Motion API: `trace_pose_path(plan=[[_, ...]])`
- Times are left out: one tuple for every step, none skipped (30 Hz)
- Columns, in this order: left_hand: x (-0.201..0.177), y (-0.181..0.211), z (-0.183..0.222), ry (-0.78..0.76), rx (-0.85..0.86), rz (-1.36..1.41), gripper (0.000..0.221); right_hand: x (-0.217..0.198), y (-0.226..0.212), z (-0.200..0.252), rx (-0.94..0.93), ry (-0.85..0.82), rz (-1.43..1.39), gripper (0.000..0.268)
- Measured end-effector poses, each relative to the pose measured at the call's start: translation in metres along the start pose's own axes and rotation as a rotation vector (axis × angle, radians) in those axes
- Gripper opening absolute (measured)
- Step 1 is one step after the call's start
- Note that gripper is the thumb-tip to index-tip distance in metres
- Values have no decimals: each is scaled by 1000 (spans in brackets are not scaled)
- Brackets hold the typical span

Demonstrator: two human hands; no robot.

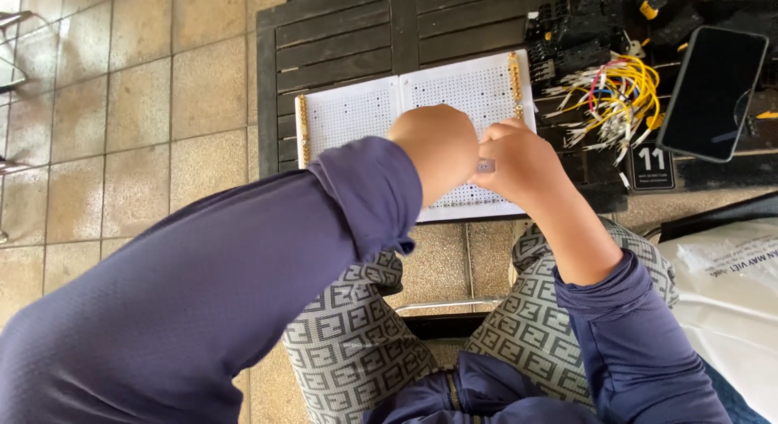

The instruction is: Assembling a metal rail onto a perforated board using a screwdriver and screws.

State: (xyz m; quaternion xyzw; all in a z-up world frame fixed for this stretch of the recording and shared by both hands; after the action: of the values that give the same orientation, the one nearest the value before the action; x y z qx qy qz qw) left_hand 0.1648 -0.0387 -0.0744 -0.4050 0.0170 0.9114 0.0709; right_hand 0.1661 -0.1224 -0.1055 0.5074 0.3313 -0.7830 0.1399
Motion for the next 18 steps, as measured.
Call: trace_pose_path(plan=[[14,-13,-15,-79,-65,46,25,8,4,-4,-38,-18,-14,18],[25,-8,-18,-84,-64,50,25,11,3,-5,-38,-25,-15,18],[30,8,-20,-23,66,-160,22,12,8,-7,19,-11,-70,24],[35,24,-21,44,194,-373,23,12,13,-10,74,9,-124,31],[42,29,-19,42,193,-372,23,15,18,-9,73,7,-124,31],[50,55,-9,145,391,-694,30,13,20,-6,26,64,-132,21],[64,77,4,252,590,-1014,40,12,22,-2,-21,121,-140,12],[58,74,17,255,586,-1015,40,13,25,-4,-24,124,-137,12],[51,75,35,384,623,-1136,40,14,24,-5,-59,123,-104,9],[46,76,55,512,656,-1254,40,16,23,-6,-96,120,-73,8],[35,78,48,511,651,-1254,40,11,14,-3,-100,120,-72,8],[16,64,27,271,471,-849,31,5,12,0,-46,125,-140,9],[7,46,10,43,284,-440,26,0,11,3,9,130,-209,10],[8,42,10,43,286,-444,26,0,13,3,12,132,-211,10],[8,36,9,31,263,-394,25,0,7,3,-63,133,-128,6],[10,30,8,17,239,-341,24,1,2,4,-139,129,-46,6],[14,26,8,15,240,-341,24,1,3,1,-137,127,-48,6],[19,18,7,-9,207,-265,24,4,5,0,-116,101,-47,3]])
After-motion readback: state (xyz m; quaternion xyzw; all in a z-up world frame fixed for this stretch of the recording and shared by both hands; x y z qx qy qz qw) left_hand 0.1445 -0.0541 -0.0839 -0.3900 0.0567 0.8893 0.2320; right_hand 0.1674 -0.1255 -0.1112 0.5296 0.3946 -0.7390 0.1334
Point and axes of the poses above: each hand's wrist, its own z-axis away from the middle knuckle, its own x-axis out of the palm, y = z × x, the point moved 8 cm from there along -z, towards the middle knuckle, and after that the axes turned 8 degrees about -y, right-handed, at the moved point
